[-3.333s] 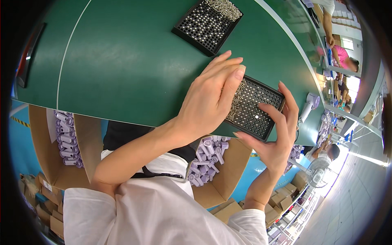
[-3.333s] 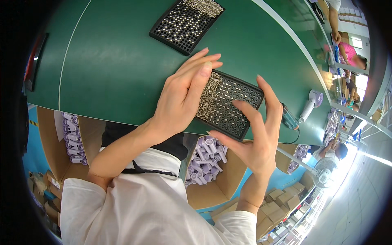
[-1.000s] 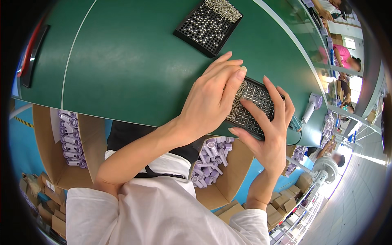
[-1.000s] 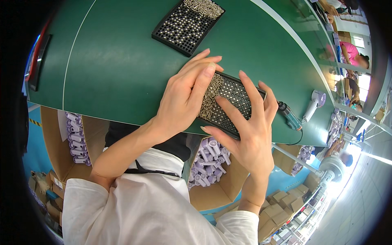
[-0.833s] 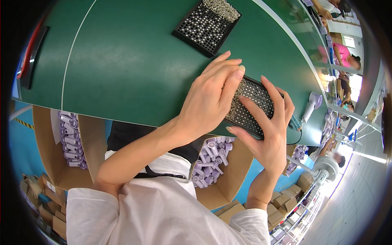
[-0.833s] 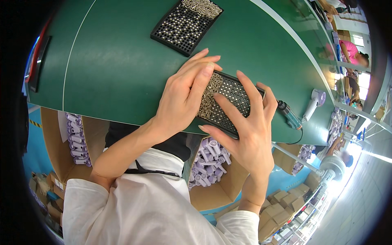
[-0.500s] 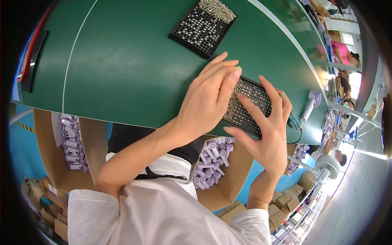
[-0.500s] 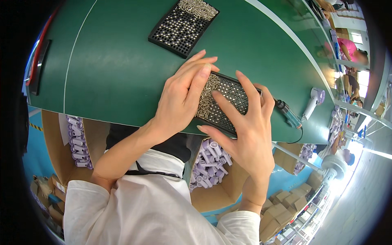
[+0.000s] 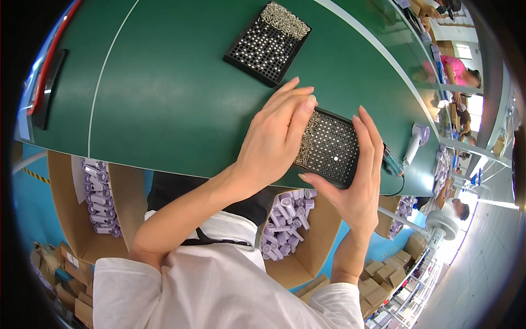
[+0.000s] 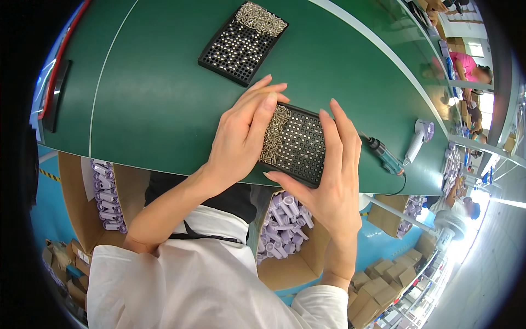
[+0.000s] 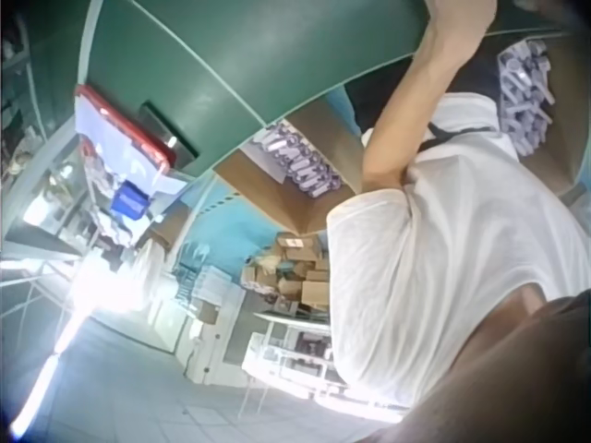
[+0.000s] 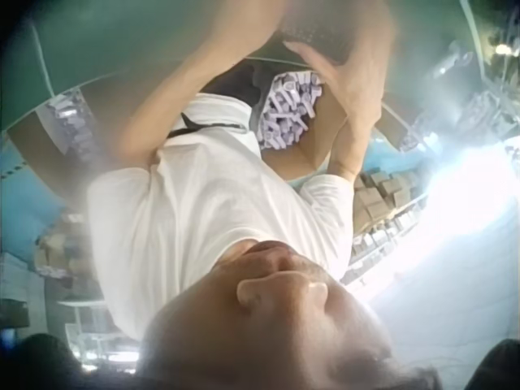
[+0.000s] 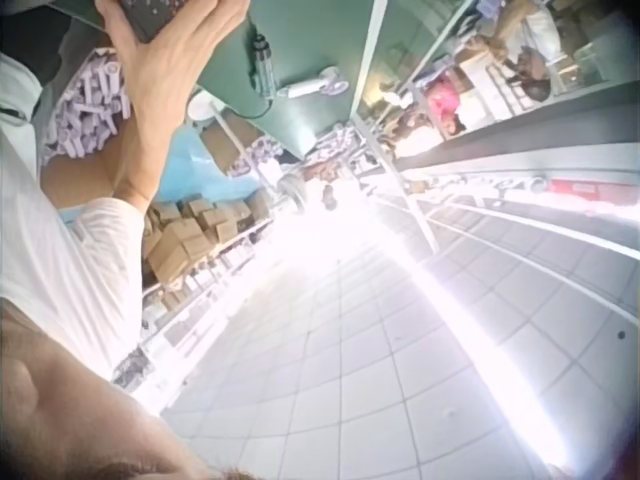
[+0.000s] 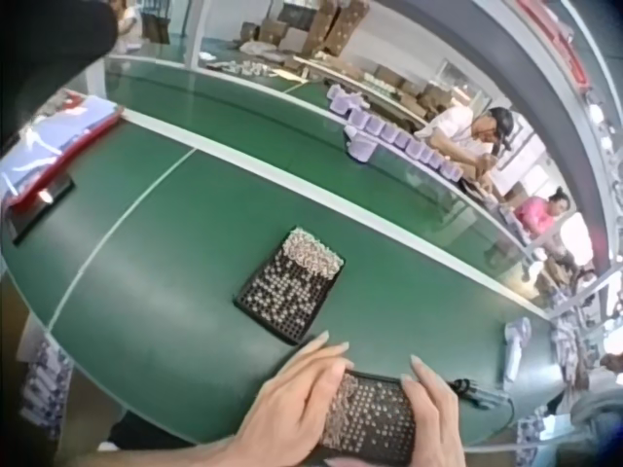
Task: Packing handheld fans into a box and sorting small screws into a component tray on an assembly line.
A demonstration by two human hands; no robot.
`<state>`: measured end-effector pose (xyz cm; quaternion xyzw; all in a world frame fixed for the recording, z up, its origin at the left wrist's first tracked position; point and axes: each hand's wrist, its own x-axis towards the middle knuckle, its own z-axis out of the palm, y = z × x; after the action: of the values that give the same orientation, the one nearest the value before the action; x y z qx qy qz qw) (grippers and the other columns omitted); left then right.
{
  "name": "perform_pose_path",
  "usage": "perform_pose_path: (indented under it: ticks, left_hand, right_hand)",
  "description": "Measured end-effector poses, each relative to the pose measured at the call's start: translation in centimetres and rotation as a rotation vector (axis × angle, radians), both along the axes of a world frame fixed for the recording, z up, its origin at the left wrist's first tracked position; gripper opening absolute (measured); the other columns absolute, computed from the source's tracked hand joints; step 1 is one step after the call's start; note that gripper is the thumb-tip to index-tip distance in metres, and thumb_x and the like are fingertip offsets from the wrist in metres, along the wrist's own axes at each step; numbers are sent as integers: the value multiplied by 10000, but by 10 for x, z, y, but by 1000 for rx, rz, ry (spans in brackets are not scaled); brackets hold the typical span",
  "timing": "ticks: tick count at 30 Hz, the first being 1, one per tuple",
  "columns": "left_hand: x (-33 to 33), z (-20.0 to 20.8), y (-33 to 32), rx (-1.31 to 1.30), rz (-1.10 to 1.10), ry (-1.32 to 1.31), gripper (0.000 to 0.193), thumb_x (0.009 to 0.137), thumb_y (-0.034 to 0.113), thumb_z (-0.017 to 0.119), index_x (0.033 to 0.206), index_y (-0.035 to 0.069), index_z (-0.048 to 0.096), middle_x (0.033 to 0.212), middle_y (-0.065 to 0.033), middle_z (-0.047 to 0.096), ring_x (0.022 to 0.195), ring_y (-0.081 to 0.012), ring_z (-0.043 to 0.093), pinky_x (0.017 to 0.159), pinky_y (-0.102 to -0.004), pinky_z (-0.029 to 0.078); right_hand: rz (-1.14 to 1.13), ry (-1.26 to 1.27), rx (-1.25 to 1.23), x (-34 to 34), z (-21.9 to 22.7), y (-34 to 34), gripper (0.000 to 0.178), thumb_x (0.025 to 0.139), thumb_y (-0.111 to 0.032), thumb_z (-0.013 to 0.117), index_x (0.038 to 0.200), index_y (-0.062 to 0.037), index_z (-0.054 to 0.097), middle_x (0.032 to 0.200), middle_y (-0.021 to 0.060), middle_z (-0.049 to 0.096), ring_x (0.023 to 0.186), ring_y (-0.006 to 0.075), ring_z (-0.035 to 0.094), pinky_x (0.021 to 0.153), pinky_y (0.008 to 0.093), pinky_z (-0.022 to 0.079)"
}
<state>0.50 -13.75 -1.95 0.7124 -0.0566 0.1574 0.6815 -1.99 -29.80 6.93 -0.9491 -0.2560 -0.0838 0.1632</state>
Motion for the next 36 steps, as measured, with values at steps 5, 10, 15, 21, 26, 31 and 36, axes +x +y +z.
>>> perform_pose_path:
  ticks: [5,10,15,21,26,31,36]
  left_hand:
    - [1,-2,-2,14,-16,3,352,1075,198,442,1067,-71,667,1226,-229,666,1312,-396,541,1069,-432,435]
    - [15,0,-11,57,-37,-2,362,1073,219,450,1067,-77,658,1203,-248,663,1307,-426,527,1066,-454,435]
    - [46,-3,-24,123,-101,-128,377,1064,216,439,1081,-98,647,1090,-255,686,1171,-441,595,1085,-464,441]
    - [92,-8,-36,405,-324,-165,415,1062,295,436,1071,-42,678,1045,-264,688,1169,-462,583,1040,-469,464]
    - [110,-6,-40,477,-446,-186,520,1066,376,409,920,-35,691,1101,-295,671,1241,-443,559,1037,-490,459]
    - [121,-1,-39,581,-599,-228,608,1066,394,400,756,-48,679,975,-294,675,1043,-445,632,925,-499,504]
    - [132,0,-47,538,-586,-363,618,1057,394,404,708,-33,686,655,-239,637,693,-458,649,746,-522,544]
  right_hand:
    - [3,39,15,0,-3,-5,1017,552,-297,962,1413,-36,488,1519,223,386,1328,413,464,1070,493,429]
    - [-84,63,73,3,-15,-14,951,578,-198,949,1411,-72,508,1507,182,399,1328,388,467,1062,478,444]
    - [-174,-4,161,11,-30,-20,912,600,-219,944,1389,-56,516,1453,194,424,1294,396,468,1051,487,440]
    - [-316,-82,266,15,-59,-21,851,713,-255,909,1425,-68,481,1415,184,408,1296,368,426,1056,464,407]
    - [-402,-108,337,12,-75,-15,836,750,-232,889,1441,-55,453,1385,185,416,1276,355,419,1065,455,386]
    - [-460,-63,377,8,-84,-4,834,742,-221,898,1425,-33,457,1354,181,438,1267,347,440,1062,446,392]
    - [-492,-56,354,7,-79,-5,874,720,-218,908,1434,-20,444,1352,200,446,1253,367,463,1061,454,395]
